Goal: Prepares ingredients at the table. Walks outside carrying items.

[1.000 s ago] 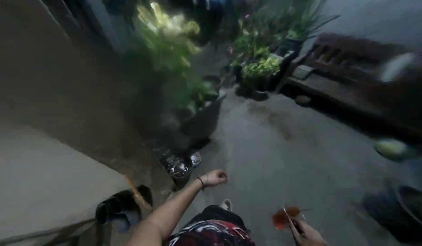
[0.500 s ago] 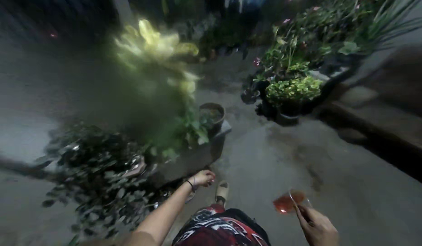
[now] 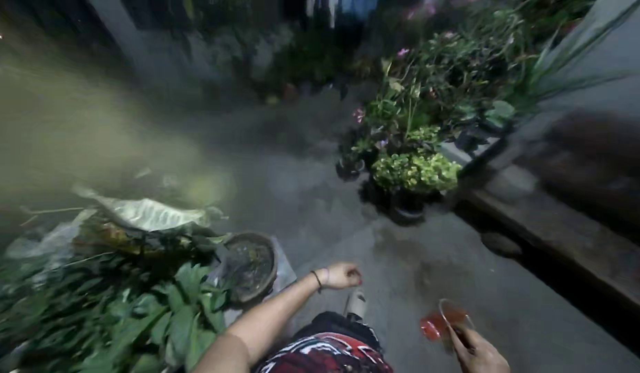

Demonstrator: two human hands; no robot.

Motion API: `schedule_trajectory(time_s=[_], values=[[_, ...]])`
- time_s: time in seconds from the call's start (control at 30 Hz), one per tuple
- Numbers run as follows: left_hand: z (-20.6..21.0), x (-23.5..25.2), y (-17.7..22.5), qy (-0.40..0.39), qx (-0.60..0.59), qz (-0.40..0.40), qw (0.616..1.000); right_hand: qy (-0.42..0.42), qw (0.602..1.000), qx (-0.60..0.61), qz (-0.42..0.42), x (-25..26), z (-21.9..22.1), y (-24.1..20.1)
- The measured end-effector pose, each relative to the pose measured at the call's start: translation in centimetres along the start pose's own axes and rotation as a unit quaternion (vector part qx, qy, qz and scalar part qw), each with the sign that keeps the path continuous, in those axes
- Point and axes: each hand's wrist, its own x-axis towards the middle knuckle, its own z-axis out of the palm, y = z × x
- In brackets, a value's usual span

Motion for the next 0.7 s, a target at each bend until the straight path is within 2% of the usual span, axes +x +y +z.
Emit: schedule_trajectory(time_s=[0.07,0.13,0.2,0.27,0.3,0.43,0.5,0.6,0.7], values=[[-3.3,2.8,-1.3,0.042,-0.012,-0.033,0.998,-0.003,0.999,-0.004,-0.032,6.9,1.1,0.2],[-5.5,5.3,-3.6,0.113,-0.109,-0.077,0.985,-0.025,0.997,-0.013,-0.074,14.3,1.6,0.1],[-7.4,6.9,-5.0,0.213,-0.257,-0.135,0.933,-0.02,0.99,-0.011,-0.137,21.9,1.9,-0.9],[-9.1,7.9,-4.8,0.288,-0.354,-0.169,0.874,-0.029,0.982,0.003,-0.186,28.4,2.0,-2.7],[-10.3,8.2,-4.6,0.302,-0.369,-0.177,0.861,-0.039,0.977,0.002,-0.211,31.6,2.4,-3.7],[-16.1,8.9,-3.8,0.309,-0.315,-0.178,0.879,-0.059,0.952,0.011,-0.301,42.8,4.1,-8.8],[-19.1,9.2,-4.1,0.34,-0.308,-0.177,0.871,-0.071,0.941,0.028,-0.329,47.4,5.5,-11.6],[-23.3,10.0,-5.9,0.378,-0.339,-0.185,0.842,-0.089,0.926,0.039,-0.364,53.0,8.4,-15.9],[-28.2,10.4,-8.1,0.384,-0.331,-0.189,0.841,-0.107,0.919,0.055,-0.376,57.3,11.1,-20.4]])
